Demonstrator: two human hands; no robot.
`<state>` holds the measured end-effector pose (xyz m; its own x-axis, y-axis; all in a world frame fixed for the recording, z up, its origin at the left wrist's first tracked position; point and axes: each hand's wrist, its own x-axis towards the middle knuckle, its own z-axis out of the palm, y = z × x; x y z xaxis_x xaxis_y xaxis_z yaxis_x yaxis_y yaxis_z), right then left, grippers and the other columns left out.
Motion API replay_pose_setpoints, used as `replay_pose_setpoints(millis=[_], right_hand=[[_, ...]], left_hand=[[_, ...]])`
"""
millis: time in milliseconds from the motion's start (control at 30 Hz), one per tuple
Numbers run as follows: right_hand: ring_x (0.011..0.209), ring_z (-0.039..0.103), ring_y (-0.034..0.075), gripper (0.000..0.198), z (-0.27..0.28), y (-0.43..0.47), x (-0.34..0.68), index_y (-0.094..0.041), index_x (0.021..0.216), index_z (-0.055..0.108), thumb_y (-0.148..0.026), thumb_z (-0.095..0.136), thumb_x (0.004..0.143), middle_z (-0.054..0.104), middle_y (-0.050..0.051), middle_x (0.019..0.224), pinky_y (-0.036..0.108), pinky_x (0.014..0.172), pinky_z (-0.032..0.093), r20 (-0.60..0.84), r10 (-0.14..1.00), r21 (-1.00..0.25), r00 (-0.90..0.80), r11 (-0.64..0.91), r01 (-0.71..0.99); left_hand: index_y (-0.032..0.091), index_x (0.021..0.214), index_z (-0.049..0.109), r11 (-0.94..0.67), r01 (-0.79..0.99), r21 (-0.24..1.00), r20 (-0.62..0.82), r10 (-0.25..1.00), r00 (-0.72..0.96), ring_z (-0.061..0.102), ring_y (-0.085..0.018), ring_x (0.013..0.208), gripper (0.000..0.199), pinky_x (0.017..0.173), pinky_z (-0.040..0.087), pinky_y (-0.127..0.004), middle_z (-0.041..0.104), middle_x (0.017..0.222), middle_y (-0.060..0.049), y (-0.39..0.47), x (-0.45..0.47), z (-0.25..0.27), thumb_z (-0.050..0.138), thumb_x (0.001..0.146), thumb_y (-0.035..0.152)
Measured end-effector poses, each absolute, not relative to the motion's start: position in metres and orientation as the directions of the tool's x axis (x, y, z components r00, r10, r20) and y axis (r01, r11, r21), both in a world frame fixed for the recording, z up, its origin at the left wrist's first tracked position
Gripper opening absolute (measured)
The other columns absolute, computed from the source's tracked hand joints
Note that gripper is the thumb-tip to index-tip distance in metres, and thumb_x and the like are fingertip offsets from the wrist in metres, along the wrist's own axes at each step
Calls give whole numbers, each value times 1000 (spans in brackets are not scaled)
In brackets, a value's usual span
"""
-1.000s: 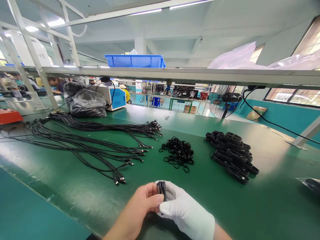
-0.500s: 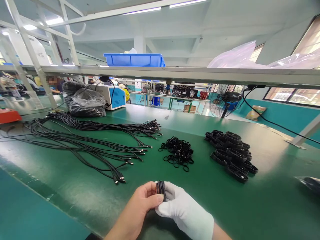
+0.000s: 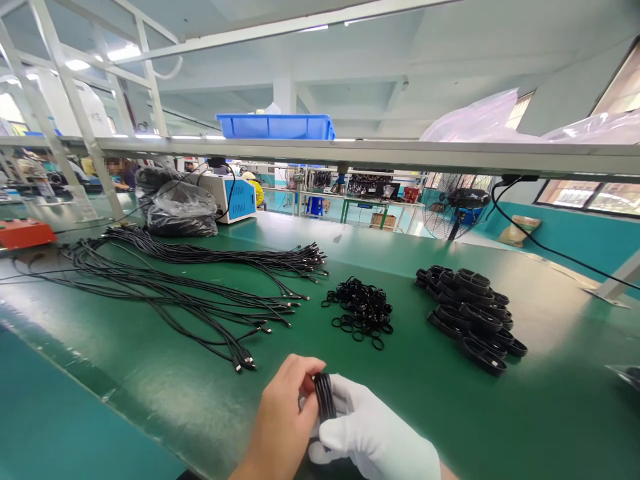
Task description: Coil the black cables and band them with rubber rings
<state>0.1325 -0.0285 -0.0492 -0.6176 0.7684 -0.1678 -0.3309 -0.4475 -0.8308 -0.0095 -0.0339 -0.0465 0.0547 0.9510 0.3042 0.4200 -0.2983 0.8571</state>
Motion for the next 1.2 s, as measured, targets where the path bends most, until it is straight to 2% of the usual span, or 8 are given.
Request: replay_pose_setpoints(millis=[200,500,600,667,733,867,1033,1200], right_hand=[[78,58,15,57,-50,-30,133,-17,107,57,-22,78,54,56,5,94,30,68,46,-130,721,-798,-680,-483,-360],[80,59,15,55,-52,-28,131,-17,102,59,-23,81,53,56,4,97,27,68,45,-102,772,-795,-627,-443,-415],[87,59,16,51,-49,-27,136,-19,108,58,-38,76,64,56,6,103,29,72,45,-92,729,-770,-678,-484,-416],[91,58,18,51,-46,-27,139,-18,110,57,-53,62,74,57,9,103,31,74,46,-124,707,-748,-697,-528,-402],[92,58,20,54,-43,-28,139,-18,111,56,-57,59,74,57,10,104,33,74,46,-166,725,-769,-668,-519,-373],[85,56,18,56,-43,-28,133,-18,105,57,-30,79,55,57,6,102,31,69,45,-146,812,-865,-565,-382,-326],[80,55,16,47,-48,-23,129,-17,90,58,-2,68,47,59,0,86,30,73,43,-162,851,-875,-500,-358,-326],[86,57,18,49,-52,-22,129,-17,91,59,0,68,46,60,1,89,34,79,43,-97,855,-871,-510,-321,-373]], left_hand=[[26,80,68,-433,483,761,472,881,45,62,-16,71,31,65,46,-22,64,75,0,-33,-11,-56,47,74,4],[22,75,65,-416,507,755,455,889,51,60,-14,66,29,60,45,-21,62,71,2,-25,-10,-52,46,72,1],[22,75,65,-413,498,762,464,886,26,59,-15,66,26,61,44,-22,62,71,2,-23,-11,-50,48,72,3],[22,74,65,-396,502,769,449,894,18,59,-15,66,24,60,44,-22,62,70,1,-21,-11,-48,49,73,4],[22,72,64,-371,510,776,425,905,13,59,-15,65,24,59,43,-22,61,69,2,-20,-11,-47,48,73,5],[22,73,64,-343,516,785,387,922,25,58,-15,65,25,60,43,-23,61,70,2,-18,-10,-44,47,71,4],[23,79,63,-303,503,810,322,945,50,57,-15,67,23,64,44,-24,59,73,2,-22,-8,-35,50,69,6],[23,71,65,-310,502,808,351,936,12,57,-14,62,24,60,43,-23,60,69,2,-26,-6,-36,49,69,5]])
